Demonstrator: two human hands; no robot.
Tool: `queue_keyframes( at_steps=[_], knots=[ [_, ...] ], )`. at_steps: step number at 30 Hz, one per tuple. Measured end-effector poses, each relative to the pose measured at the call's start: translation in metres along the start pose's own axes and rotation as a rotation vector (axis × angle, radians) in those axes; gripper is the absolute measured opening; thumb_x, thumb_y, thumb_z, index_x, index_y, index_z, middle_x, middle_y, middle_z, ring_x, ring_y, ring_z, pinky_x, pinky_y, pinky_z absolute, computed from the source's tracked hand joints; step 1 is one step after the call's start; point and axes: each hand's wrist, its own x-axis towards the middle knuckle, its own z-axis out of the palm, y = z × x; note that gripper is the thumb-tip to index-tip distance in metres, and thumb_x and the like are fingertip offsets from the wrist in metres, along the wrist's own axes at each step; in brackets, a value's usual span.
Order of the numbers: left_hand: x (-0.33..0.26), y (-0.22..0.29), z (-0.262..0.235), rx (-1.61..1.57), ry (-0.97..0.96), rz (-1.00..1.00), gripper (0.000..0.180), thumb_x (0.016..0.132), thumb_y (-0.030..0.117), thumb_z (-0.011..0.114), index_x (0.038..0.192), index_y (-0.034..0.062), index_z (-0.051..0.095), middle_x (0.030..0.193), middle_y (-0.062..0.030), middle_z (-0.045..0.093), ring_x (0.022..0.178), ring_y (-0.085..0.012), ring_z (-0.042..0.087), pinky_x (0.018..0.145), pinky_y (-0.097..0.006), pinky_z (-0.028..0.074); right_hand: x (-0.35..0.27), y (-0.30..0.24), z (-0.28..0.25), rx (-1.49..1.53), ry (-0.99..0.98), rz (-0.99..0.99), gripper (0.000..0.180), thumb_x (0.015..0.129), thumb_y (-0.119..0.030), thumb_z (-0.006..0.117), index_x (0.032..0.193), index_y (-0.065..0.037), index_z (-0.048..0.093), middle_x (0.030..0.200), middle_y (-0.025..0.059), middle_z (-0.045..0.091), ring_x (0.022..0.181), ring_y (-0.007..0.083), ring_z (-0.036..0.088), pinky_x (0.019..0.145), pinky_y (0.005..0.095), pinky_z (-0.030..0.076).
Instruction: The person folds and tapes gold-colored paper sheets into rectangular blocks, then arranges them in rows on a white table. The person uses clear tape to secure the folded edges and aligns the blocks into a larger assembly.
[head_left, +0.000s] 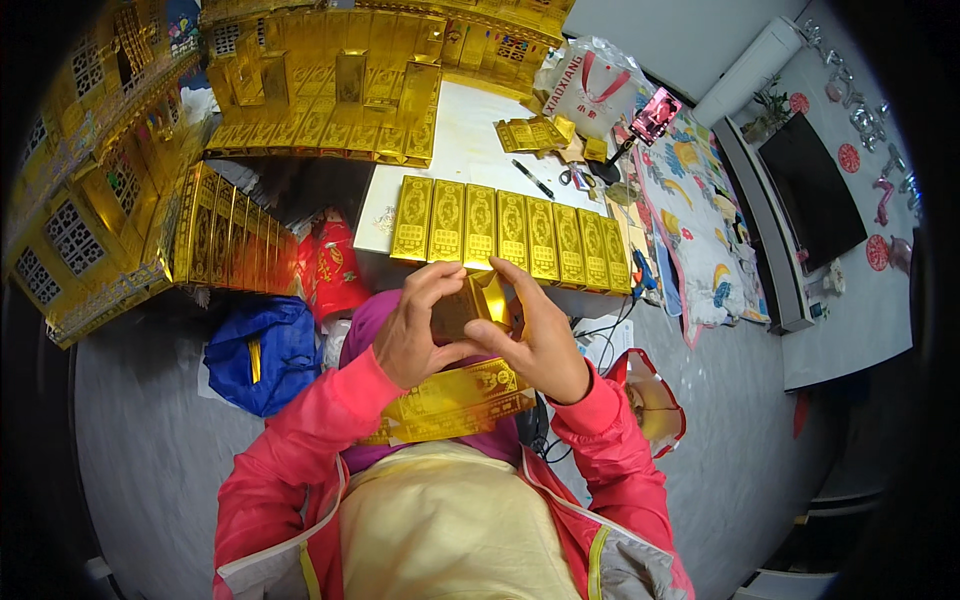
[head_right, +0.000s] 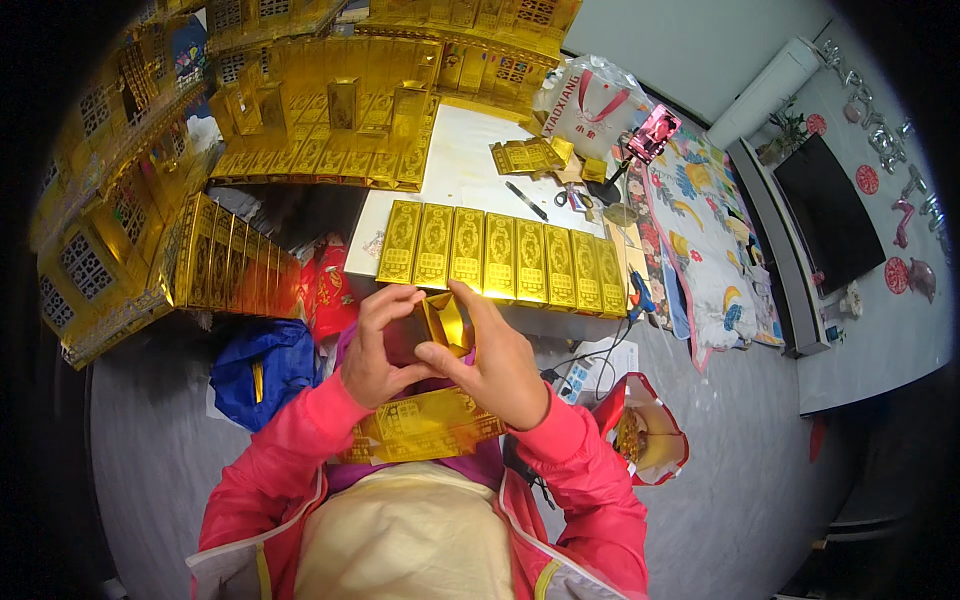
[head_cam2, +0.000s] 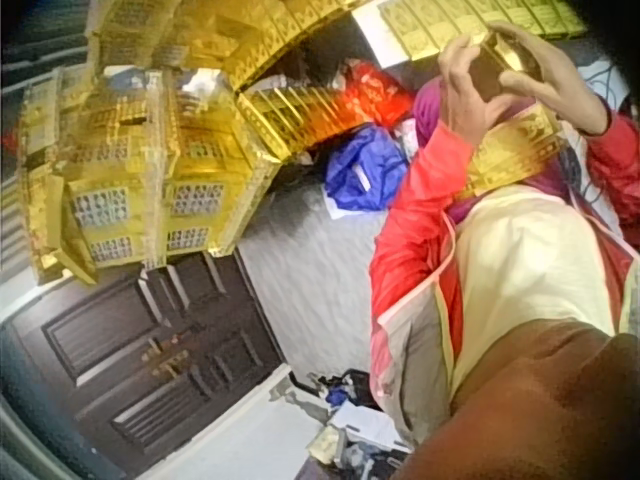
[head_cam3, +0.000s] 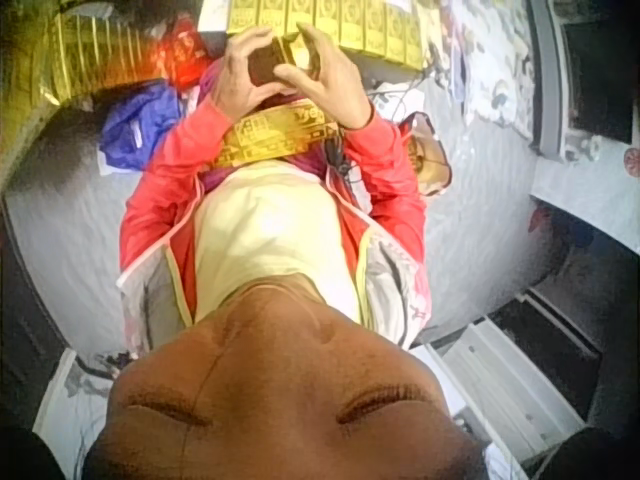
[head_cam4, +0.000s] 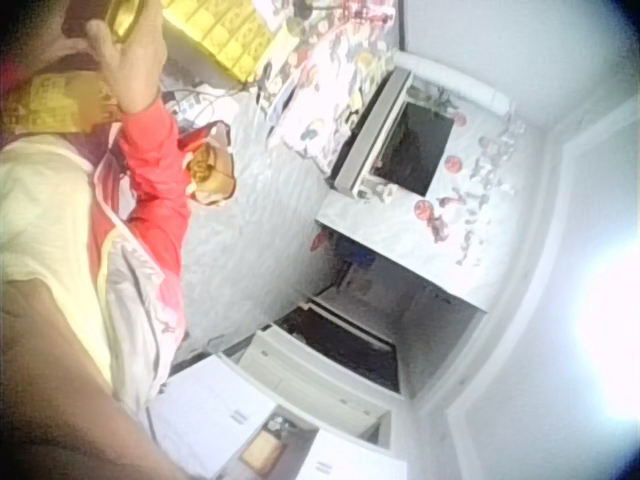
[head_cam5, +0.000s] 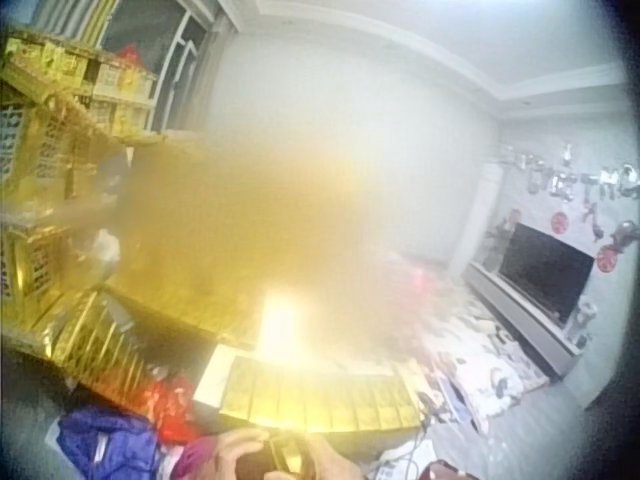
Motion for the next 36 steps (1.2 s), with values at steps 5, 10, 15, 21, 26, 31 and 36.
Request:
queue_keyframes(
  at_steps=[5,10,15,21,26,31,36],
  knots=[
    [-0.009,-0.004,-0.002,0.093,-0.040,-0.155,0.079,0.076,0.029,0.082,0.136,0.0008,0.037,0.135,-0.0207,0.045,0.125,-0.0371,0.046,0.106,-0.043,0.038,0.004,0.019,-0.011,0.104,0.176,0.149,0.050,0.088,-0.019,0.068,0.132,-0.003,0.051,0.096,0.0149,0.069,0.073,0.0221,0.066,0.067,0.0322,0.053],
    [-0.018,-0.018,-0.016,0.163,0.023,-0.369,0.071,0.083,0.022,0.075,0.138,-0.0012,0.037,0.137,-0.0215,0.042,0.124,-0.0358,0.045,0.107,-0.042,0.036,0.000,0.037,-0.024,0.503,0.222,0.303,0.048,0.094,-0.011,0.058,0.140,-0.006,0.045,0.103,0.0036,0.059,0.080,0.0092,0.061,0.059,0.0215,0.051],
    [-0.016,-0.012,-0.012,-0.507,0.417,-0.696,0.074,0.094,0.016,0.065,0.148,0.0019,0.017,0.143,-0.0215,0.035,0.130,-0.0288,0.042,0.107,-0.040,0.038,-0.003,0.034,-0.005,0.843,0.344,0.381,0.039,0.095,-0.011,0.057,0.130,-0.003,0.042,0.104,0.0071,0.061,0.088,0.0141,0.064,0.065,0.0238,0.056],
    [-0.018,-0.015,0.006,-0.765,0.293,-0.682,0.055,0.101,0.014,0.052,0.148,0.0015,0.026,0.135,-0.0104,0.050,0.120,-0.0160,0.050,0.102,-0.030,0.040,-0.004,0.009,0.056,0.691,0.054,0.419,0.037,0.092,-0.015,0.068,0.116,-0.001,0.044,0.094,0.0084,0.062,0.076,0.0117,0.064,0.062,0.0253,0.050],
    [-0.035,-0.118,-0.022,-0.417,0.463,-0.718,0.045,0.103,0.020,0.049,0.142,-0.0023,0.042,0.129,-0.0089,0.057,0.114,-0.0142,0.053,0.099,-0.028,0.041,-0.005,0.019,0.049,0.340,0.019,0.153,0.035,0.092,-0.019,0.067,0.119,-0.001,0.053,0.113,0.0141,0.058,0.092,0.0211,0.065,0.072,0.0307,0.052],
    [-0.057,-0.247,-0.027,0.090,0.326,-0.907,0.044,0.100,0.021,0.054,0.139,-0.0002,0.049,0.133,-0.0148,0.058,0.116,-0.0190,0.056,0.100,-0.028,0.041,-0.015,0.052,0.025,0.161,0.169,0.160,0.029,0.094,-0.009,0.062,0.120,-0.001,0.055,0.115,0.0091,0.058,0.093,0.0163,0.062,0.081,0.0283,0.051],
    [-0.071,-0.296,-0.002,0.151,0.233,-0.908,0.044,0.097,0.026,0.055,0.137,0.0093,0.053,0.122,-0.0260,0.061,0.110,-0.0364,0.059,0.094,-0.041,0.045,-0.039,0.103,0.008,0.124,0.351,0.351,0.027,0.095,-0.012,0.061,0.120,-0.002,0.056,0.102,0.0054,0.062,0.083,0.0124,0.059,0.074,0.0258,0.048]
  ],
)
